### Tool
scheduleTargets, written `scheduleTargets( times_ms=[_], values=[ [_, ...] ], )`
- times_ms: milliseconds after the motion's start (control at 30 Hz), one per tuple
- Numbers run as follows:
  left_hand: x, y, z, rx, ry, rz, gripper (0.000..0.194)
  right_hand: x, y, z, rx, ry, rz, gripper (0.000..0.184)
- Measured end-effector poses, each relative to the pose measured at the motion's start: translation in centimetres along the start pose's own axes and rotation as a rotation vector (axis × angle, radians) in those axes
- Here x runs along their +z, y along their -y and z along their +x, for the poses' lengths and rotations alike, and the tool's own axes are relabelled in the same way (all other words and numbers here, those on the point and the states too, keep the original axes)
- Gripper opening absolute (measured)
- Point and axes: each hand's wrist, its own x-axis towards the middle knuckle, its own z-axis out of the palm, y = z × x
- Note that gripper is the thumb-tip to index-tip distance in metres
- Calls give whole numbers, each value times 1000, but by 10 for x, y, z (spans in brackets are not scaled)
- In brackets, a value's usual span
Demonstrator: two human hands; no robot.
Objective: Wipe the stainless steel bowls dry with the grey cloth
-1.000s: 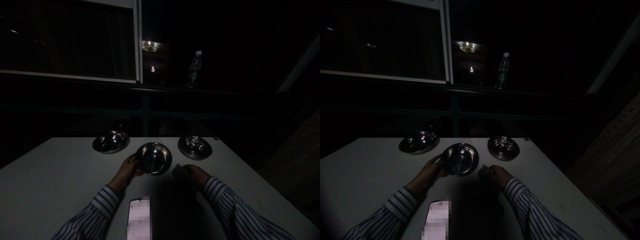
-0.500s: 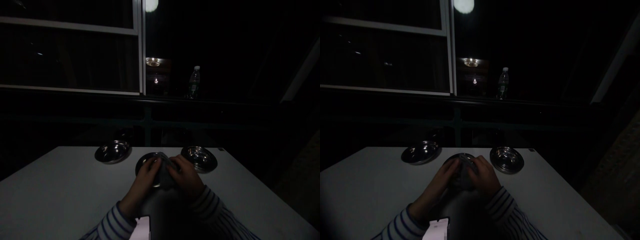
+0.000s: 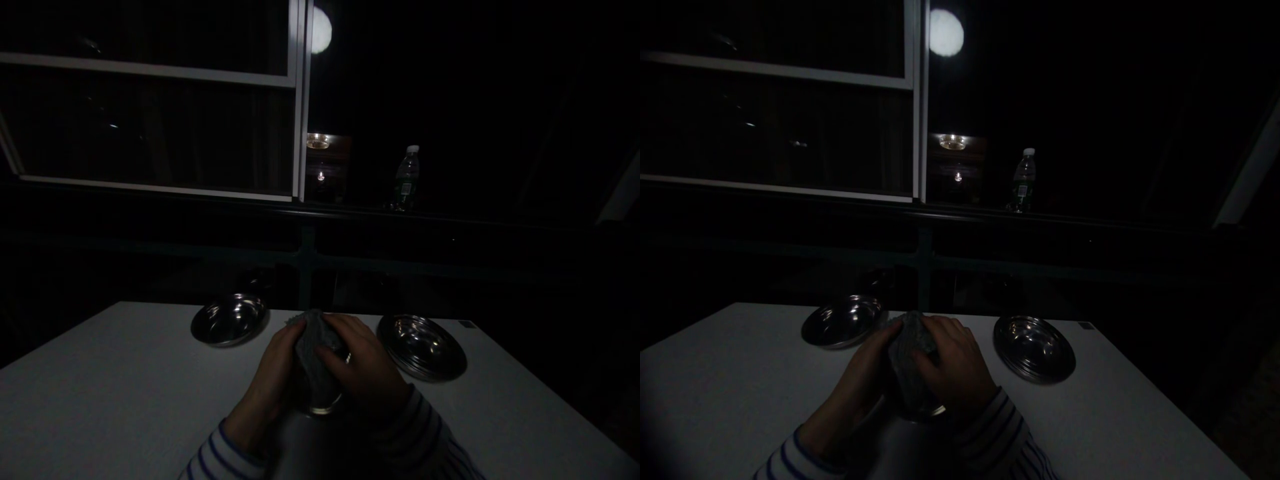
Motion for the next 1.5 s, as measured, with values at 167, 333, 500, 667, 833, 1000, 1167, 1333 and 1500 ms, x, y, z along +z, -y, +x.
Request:
scheduleTargets(
  times_ms=[167, 333, 500, 667, 833, 1000, 1167, 1333, 1500],
  values=[
    [-6, -13, 2, 0, 105, 139, 25, -14, -14, 4, 245, -23, 270, 32],
    [-3, -14, 1, 109, 29, 301, 31, -26, -20, 6, 253, 78, 394, 28],
    [-6, -7, 3, 450, 28, 617, 28, -21, -19, 7, 333, 211, 592, 38],
    [-11, -10, 6, 581, 38, 790, 29, -20, -18, 8, 220, 259, 497, 24],
    [-6, -11, 0, 541, 154, 724, 32, -18, -15, 6, 213, 301, 522, 27],
    [-10, -15, -3, 229, 232, 611, 47, -20, -17, 6, 260, 191, 581, 26],
    [-14, -16, -4, 85, 496, 631, 28, -29, -22, 6, 278, 289, 628, 31],
    [-20, -20, 0, 21, 594, 771, 26, -19, -25, 9, 144, 151, 450, 20],
    [-33, -28, 6, 30, 537, 811, 28, -9, -24, 11, 164, 89, 431, 19]
  ],
)
